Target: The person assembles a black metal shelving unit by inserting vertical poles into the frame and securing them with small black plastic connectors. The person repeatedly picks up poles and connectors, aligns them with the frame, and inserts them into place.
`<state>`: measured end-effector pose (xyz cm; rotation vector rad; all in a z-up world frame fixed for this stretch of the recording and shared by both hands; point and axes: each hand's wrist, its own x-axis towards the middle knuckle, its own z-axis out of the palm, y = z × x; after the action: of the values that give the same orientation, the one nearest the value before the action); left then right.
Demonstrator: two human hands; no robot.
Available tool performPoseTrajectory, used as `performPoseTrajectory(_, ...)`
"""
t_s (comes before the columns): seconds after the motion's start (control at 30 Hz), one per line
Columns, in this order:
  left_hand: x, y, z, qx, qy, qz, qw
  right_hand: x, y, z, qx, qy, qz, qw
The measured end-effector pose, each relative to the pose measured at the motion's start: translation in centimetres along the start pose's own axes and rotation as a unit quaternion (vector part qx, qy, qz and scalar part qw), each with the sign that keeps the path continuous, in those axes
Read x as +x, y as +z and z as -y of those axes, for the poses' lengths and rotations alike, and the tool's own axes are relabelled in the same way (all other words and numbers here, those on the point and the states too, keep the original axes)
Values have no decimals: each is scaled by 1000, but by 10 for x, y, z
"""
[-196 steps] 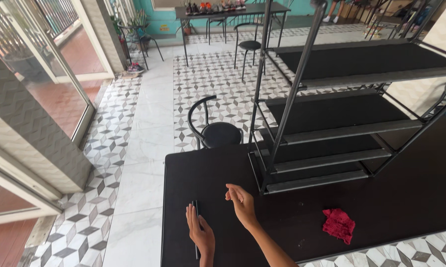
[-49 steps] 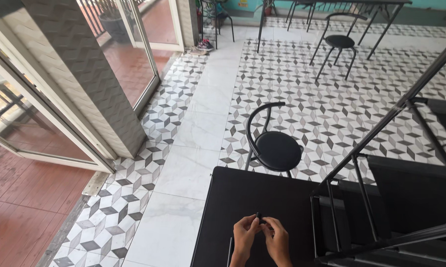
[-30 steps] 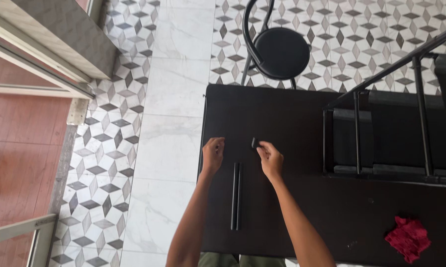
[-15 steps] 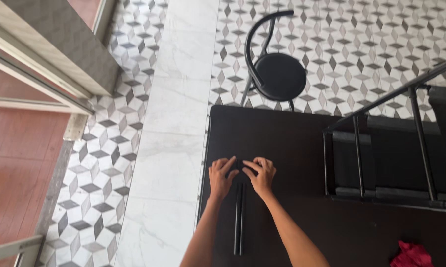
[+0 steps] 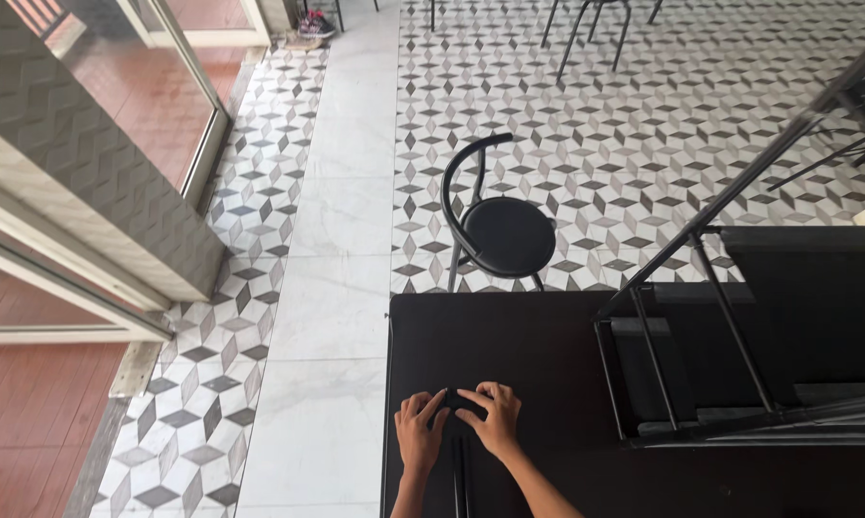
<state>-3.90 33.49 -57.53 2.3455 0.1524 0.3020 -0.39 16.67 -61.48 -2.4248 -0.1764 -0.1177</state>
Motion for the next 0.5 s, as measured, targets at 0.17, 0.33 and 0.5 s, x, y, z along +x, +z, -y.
performPoseTrajectory(0.17,2,10,14,-26,36,-55,998,0,-14,1,64,35,33,997)
performPoseTrajectory(0.33,22,18,10,-164,-72,-150,972,10,-29,15,240,147,-4,960)
performPoseTrajectory(0.5,49,29,-20,-207,-152,-175,951,18,-52,25,367,158,-47,916)
